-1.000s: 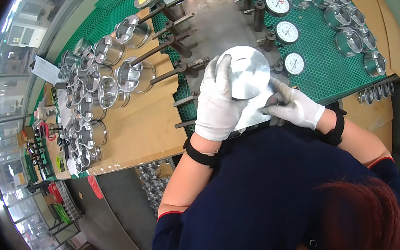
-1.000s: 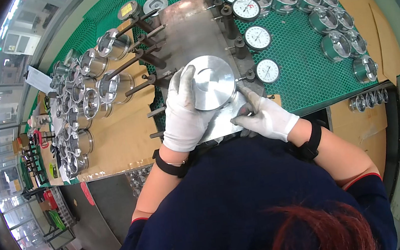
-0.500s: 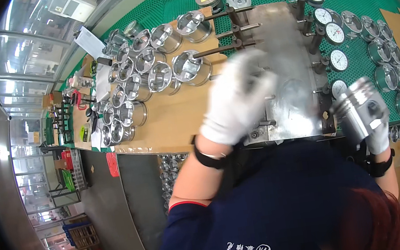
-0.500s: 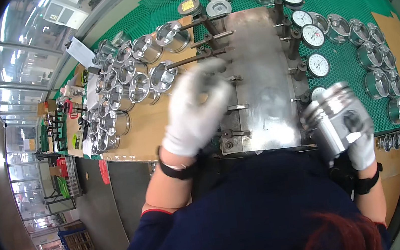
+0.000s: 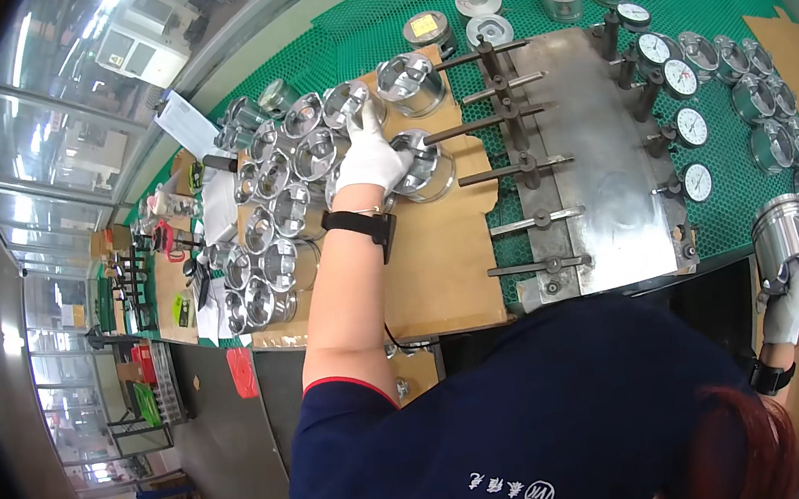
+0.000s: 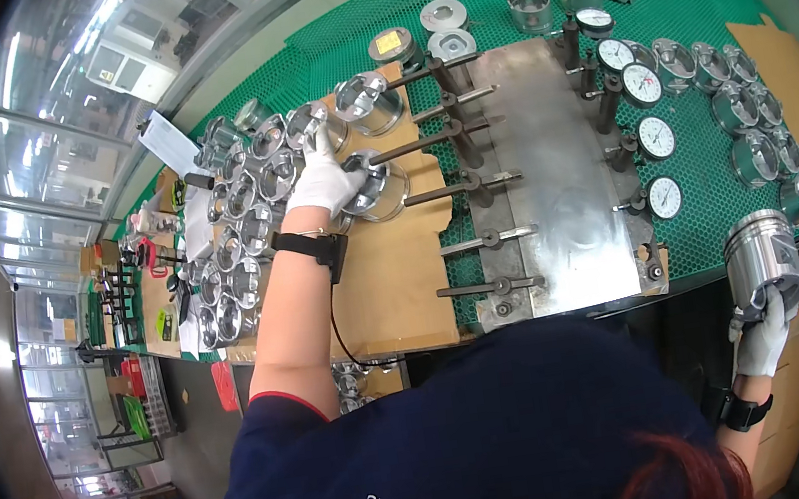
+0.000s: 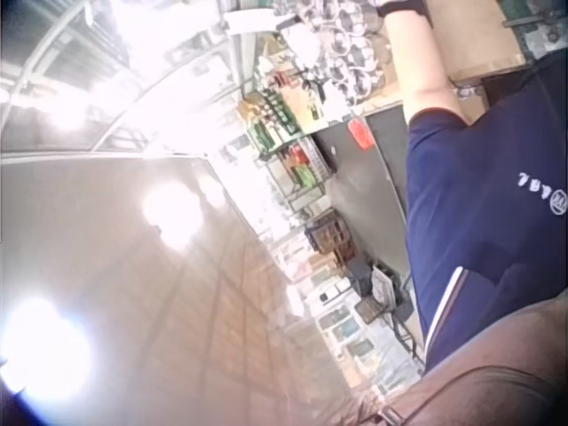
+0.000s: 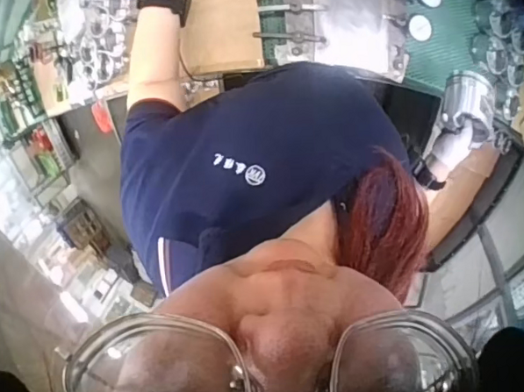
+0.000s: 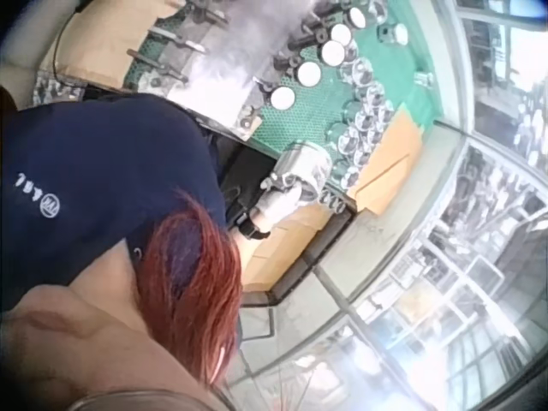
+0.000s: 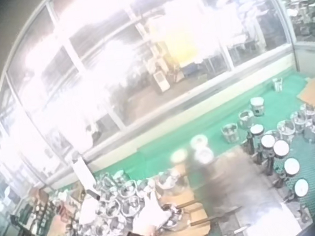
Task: The person unpacks metal pistons from a cardboard box and places them on a green workbench. They then pick up each piston, wipe it with a white cloth, and place it onto a metal jig with gauges. The person repeats this process for multiple pistons, arranging them in rows on the jig.
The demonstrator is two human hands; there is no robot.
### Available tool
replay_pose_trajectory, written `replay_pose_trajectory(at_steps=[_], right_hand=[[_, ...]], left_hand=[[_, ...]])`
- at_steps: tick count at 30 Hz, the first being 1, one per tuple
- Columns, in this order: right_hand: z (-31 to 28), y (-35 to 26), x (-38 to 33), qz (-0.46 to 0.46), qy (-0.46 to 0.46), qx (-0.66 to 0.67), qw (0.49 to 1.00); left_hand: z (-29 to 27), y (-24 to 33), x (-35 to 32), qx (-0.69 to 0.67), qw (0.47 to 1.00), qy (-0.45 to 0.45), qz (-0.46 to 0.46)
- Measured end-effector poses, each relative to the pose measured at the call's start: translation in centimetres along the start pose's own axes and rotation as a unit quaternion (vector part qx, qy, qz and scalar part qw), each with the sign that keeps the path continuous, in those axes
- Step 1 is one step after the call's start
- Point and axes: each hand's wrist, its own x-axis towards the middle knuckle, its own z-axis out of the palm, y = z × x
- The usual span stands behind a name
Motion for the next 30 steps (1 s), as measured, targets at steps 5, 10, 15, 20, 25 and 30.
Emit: replay_pose_trajectory(at_steps=[5, 10, 15, 20, 25, 30], right_hand=[[2.8, -0.6, -3.3, 0.020, 0.020, -0.001, 1.000], [4.8, -0.6, -3.8, -0.005, 0.029, 0.011, 0.999], [6.6, -0.5, -3.3, 0.000, 0.012, 0.046, 0.999], [7.1, -0.3, -4.5, 0.003, 0.023, 0.034, 0.999], [7.4, -0.4, -6.4, 0.004, 0.047, 0.019, 0.999], [5.7, 0.9, -5.9, 0.038, 0.044, 0.024, 0.998]], left_hand=[[0.7, -1.6, 2.2, 0.083, 0.996, 0.021, 0.026], [-1.5, -0.4, 4.0, 0.104, 0.992, -0.072, 0.019], [-4.4, 2.2, 6.8, 0.214, 0.959, -0.184, -0.024], [-4.8, 2.1, 8.9, 0.196, 0.940, -0.278, -0.042], [-4.9, 1.1, 8.6, 0.187, 0.947, -0.259, 0.020], [-4.6, 0.5, 7.1, 0.225, 0.946, -0.232, 0.036]])
